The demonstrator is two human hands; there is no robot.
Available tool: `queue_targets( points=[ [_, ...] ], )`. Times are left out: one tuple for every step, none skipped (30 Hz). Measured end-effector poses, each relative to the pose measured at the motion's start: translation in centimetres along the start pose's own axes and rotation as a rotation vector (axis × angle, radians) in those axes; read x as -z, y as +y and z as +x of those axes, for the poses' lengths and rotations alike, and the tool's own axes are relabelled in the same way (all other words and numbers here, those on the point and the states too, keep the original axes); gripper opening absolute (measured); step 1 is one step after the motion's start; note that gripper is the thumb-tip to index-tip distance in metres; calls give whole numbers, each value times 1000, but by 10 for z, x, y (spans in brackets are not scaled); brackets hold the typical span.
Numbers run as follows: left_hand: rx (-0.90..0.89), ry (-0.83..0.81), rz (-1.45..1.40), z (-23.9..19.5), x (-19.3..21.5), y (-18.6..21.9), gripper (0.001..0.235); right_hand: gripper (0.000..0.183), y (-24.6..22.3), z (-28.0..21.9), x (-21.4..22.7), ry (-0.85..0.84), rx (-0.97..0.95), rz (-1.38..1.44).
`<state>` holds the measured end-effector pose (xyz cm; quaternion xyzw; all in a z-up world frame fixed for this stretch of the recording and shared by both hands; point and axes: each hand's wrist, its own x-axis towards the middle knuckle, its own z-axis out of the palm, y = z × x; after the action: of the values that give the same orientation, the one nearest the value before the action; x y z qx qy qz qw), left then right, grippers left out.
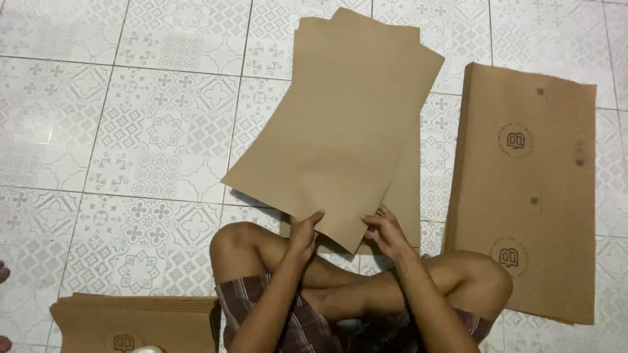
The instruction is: The person sits on the floor and folds a flat brown paper sheet into a bag shape. They then use a small brush to apply white adhesive from a container onto the folded edges to secure the bag's structure.
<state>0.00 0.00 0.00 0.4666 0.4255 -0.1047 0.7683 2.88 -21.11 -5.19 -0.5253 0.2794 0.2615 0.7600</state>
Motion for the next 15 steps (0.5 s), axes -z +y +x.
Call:
queue_targets(
  points=[
    [-4, 2, -8, 18, 11, 2, 77, 65, -8, 15, 9, -5, 2, -8],
    [18, -63, 18, 37, 23, 4, 78, 59, -16, 31, 17, 42, 4, 135],
    [51, -123, 45, 51, 38, 0, 79, 54, -19, 41, 28, 95, -4, 276],
    [59, -115, 37, 44, 45, 20, 79, 54, -34, 47, 38, 97, -14, 267],
    [71, -151, 109, 38, 51, 41, 80, 49, -49, 55, 48, 111, 69, 238],
    [83, -187, 181, 31, 57, 62, 80, 44, -64, 63, 58, 125, 151, 208],
    [86, -186, 180, 27, 61, 86, 80, 44, -71, 68, 64, 127, 148, 206],
    [100, -198, 241, 23, 66, 110, 81, 43, -79, 72, 71, 138, 150, 226],
    [114, -211, 302, 18, 70, 134, 81, 42, -88, 77, 77, 150, 152, 246],
    [117, -209, 301, 35, 78, 144, 81, 42, -86, 77, 79, 151, 149, 245],
    [42, -191, 312, 53, 87, 154, 75, 49, -83, 78, 80, 165, 158, 227],
    [-32, -173, 323, 70, 95, 164, 68, 56, -81, 79, 82, 180, 167, 209],
    [-25, -172, 322, 82, 101, 170, 68, 56, -78, 71, 70, 185, 162, 207],
    [-115, -171, 201, 95, 107, 176, 74, 58, -74, 64, 57, 168, 108, 266],
    [-213, -172, 79, 110, 112, 185, 80, 60, -74, 60, 42, 147, 60, 325]
  ],
)
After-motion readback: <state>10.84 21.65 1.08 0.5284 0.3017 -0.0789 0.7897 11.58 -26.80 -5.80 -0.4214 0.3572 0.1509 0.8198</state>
